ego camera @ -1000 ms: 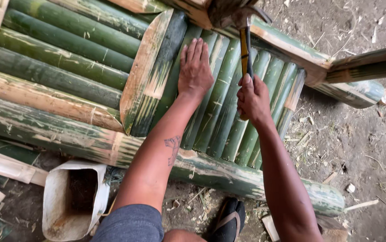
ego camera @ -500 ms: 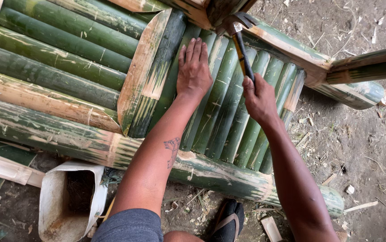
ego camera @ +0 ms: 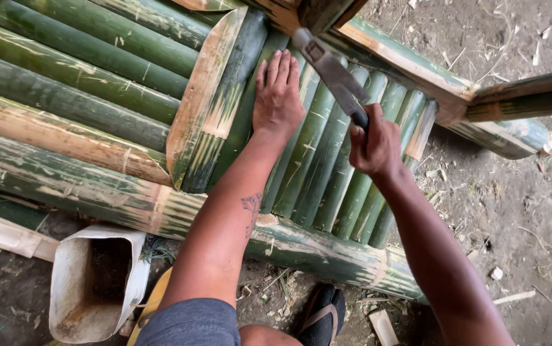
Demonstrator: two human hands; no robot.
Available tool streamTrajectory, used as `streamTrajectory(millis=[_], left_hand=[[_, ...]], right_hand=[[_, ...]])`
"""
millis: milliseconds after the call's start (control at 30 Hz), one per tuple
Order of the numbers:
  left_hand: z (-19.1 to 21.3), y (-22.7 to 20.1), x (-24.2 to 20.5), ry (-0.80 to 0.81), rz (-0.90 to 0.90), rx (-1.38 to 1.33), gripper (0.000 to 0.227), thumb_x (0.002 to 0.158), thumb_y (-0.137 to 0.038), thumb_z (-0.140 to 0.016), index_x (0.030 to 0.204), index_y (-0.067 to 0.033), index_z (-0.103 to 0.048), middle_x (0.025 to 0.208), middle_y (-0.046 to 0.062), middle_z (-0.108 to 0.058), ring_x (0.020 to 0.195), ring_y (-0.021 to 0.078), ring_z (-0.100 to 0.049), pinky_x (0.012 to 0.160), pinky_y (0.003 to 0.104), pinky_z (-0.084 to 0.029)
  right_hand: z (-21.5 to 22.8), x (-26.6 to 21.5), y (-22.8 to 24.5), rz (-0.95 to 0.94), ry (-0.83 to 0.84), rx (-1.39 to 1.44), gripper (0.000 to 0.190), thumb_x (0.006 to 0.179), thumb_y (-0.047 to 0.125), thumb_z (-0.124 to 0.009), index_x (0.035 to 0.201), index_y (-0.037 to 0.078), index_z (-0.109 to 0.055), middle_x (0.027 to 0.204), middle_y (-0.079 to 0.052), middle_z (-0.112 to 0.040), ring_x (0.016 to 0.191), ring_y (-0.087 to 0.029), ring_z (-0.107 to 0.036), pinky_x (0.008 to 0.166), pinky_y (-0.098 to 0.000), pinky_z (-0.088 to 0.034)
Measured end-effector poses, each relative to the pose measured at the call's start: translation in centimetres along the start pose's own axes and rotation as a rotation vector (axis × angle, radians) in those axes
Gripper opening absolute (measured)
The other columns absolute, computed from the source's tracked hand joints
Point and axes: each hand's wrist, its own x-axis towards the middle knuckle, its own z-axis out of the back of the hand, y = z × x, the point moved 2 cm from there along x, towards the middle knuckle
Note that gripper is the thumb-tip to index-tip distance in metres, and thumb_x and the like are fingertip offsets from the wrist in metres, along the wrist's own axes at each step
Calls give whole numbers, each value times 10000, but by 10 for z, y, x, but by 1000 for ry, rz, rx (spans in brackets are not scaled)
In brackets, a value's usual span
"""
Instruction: The person assembles a bamboo structure by splitting bamboo strips with a machete and hammering them into place with a hammer. The person repeatedly cuts, positions, and secures bamboo pieces to form a flat surface.
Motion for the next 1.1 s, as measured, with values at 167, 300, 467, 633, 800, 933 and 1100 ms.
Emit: streamTrajectory(millis=[167, 300, 467, 633, 800, 933, 1100], left_hand=[[-4, -6, 1, 81, 26, 26, 616, 908, -118, -521, 1505, -1, -420, 1606, 144, -360, 1520, 273, -250, 1255, 458, -154], [-6, -1, -2, -10, 11, 13, 556, 976, -120, -502, 1513, 7, -437, 1616, 138, -380, 1533, 265, -274, 1281, 459, -167], [-6, -6, -5, 29, -1, 22, 551, 966, -113, -498, 1501, 13, -454, 1608, 145, -395, 1528, 272, -287, 1271, 468, -174], [-2, 0, -1, -26, 8, 9, 545, 976, -110, -491, 1503, 23, -455, 1606, 151, -398, 1529, 272, -284, 1279, 469, -175], [-9, -5, 2, -15, -1, 16, 577, 943, -121, -512, 1503, 5, -451, 1611, 138, -391, 1531, 267, -278, 1272, 470, -171], [-10, 1, -6, -33, 5, 18, 555, 964, -124, -542, 1497, 8, -465, 1612, 140, -398, 1535, 267, -292, 1280, 473, -181], [-7, 0, 8, -109, -39, -9, 567, 898, -123, -550, 1440, 37, -498, 1538, 175, -462, 1473, 297, -347, 1231, 489, -203]], right_hand=[[9, -5, -9, -261, 140, -151, 265, 1152, 324, -446, 1059, 76, -464, 621, -81, -481, 465, -290, -446, 435, -451, -373], [11, -3, -5, -45, 33, 4, 249, 1094, 292, -448, 1080, 44, -450, 603, -93, -497, 458, -225, -460, 475, -423, -393], [5, -5, -11, -335, 251, -213, 300, 1131, 331, -451, 1033, 48, -457, 615, -91, -507, 424, -223, -389, 399, -439, -350], [-4, 5, -10, -188, 145, -139, 212, 1093, 250, -476, 1077, 40, -449, 618, -89, -495, 431, -199, -374, 397, -419, -340], [-4, -2, -19, -299, 206, -148, 246, 1133, 296, -458, 1067, 59, -446, 641, -72, -499, 455, -174, -351, 403, -430, -348], [-11, 2, -9, -80, 78, -286, 260, 1119, 287, -503, 1085, 36, -442, 650, -79, -507, 494, -165, -363, 444, -391, -335], [-12, -5, 8, -350, 158, -170, 294, 1149, 341, -419, 1040, 73, -470, 615, -47, -501, 442, -201, -398, 362, -388, -340]])
